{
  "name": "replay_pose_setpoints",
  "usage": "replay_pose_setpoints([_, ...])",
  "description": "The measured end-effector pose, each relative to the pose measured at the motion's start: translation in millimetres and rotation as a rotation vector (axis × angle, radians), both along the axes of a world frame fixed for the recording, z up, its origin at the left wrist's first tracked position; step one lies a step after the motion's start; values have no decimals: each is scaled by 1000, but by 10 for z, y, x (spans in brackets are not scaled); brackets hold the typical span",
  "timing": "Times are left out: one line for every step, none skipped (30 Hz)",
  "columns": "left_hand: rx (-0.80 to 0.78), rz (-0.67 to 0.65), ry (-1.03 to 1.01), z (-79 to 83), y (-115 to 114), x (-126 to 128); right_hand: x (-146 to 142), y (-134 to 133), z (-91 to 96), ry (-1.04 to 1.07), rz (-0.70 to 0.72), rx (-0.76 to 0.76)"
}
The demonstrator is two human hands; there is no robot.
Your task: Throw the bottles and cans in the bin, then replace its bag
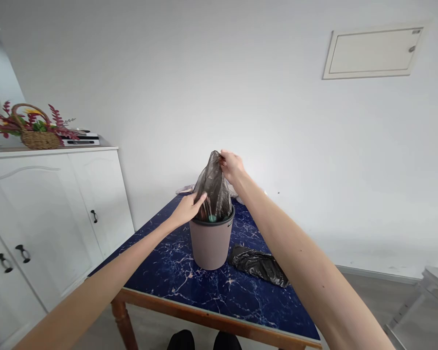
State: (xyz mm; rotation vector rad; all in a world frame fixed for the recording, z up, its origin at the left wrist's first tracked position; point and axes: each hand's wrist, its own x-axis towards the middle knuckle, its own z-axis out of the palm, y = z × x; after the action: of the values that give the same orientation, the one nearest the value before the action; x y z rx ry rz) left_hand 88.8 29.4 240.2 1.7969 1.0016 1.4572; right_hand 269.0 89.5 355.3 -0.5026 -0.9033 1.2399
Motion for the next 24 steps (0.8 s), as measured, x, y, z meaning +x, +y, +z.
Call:
replay_pose_setpoints([-5, 29, -50, -3, 31, 7, -8, -28, -7, -37, 15, 12])
replay_pose_setpoints([-17, 62, -104, 0, 60, 18, -21, -63, -11, -76, 33, 26])
replay_pose_setpoints([-32, 94, -153, 9, 90, 35, -37, -106, -11, -114, 54, 41])
replay_pose_setpoints([-45, 113, -185, 24, 122, 58, -56, -155, -7, -153, 79, 56])
replay_pose_setpoints([-53, 116, -190, 43, 157, 87, -76, -207, 1, -191, 107, 73])
replay_pose_setpoints([-53, 104, -170, 63, 194, 121, -94, -261, 13, -225, 137, 89])
replay_pose_setpoints([-48, 88, -146, 83, 233, 157, -110, -313, 26, -254, 167, 102])
replay_pose_setpoints([-42, 74, -123, 100, 274, 195, -121, -359, 37, -286, 202, 120])
replay_pose_setpoints([-39, 69, -107, 111, 314, 229, -124, -397, 45, -330, 238, 147])
replay_pose_setpoints([-42, 77, -103, 116, 353, 256, -119, -423, 43, -384, 268, 185])
replay_pose_setpoints([-50, 97, -114, 113, 390, 274, -106, -437, 28, -448, 280, 226])
replay_pose_setpoints([-60, 122, -133, 103, 422, 281, -83, -439, -4, -520, 250, 262])
replay_pose_setpoints([-71, 152, -157, 87, 450, 275, -53, -430, -59, -588, 177, 282])
replay_pose_setpoints([-83, 183, -186, 68, 475, 259, -16, -415, -138, -641, 71, 279])
replay_pose_setpoints([-96, 215, -220, 48, 497, 233, 27, -397, -243, -672, -50, 253])
replay_pose_setpoints([-110, 248, -258, 30, 517, 200, 73, -380, -372, -689, -169, 213])
replay_pose_setpoints([-125, 282, -298, 16, 537, 165, 121, -370, -522, -695, -245, 176])
replay_pose_setpoints([-138, 312, -339, 7, 557, 130, 167, -366, -687, -700, -288, 146])
replay_pose_setpoints([-149, 338, -380, 6, 577, 98, 211, -370, -858, -705, -319, 117])
replay_pose_setpoints([-158, 356, -419, 12, 598, 72, 249, -380, -1028, -710, -337, 91])
replay_pose_setpoints([-164, 365, -453, 26, 618, 53, 281, -393, -1186, -711, -345, 69])
replay_pose_setpoints([-167, 365, -483, 49, 635, 43, 305, -406, -1326, -708, -346, 59])
replay_pose_setpoints([-167, 356, -508, 81, 648, 43, 324, -416, -1444, -703, -343, 54])
replay_pose_setpoints([-165, 342, -529, 122, 656, 52, 338, -423, -1537, -695, -336, 55])
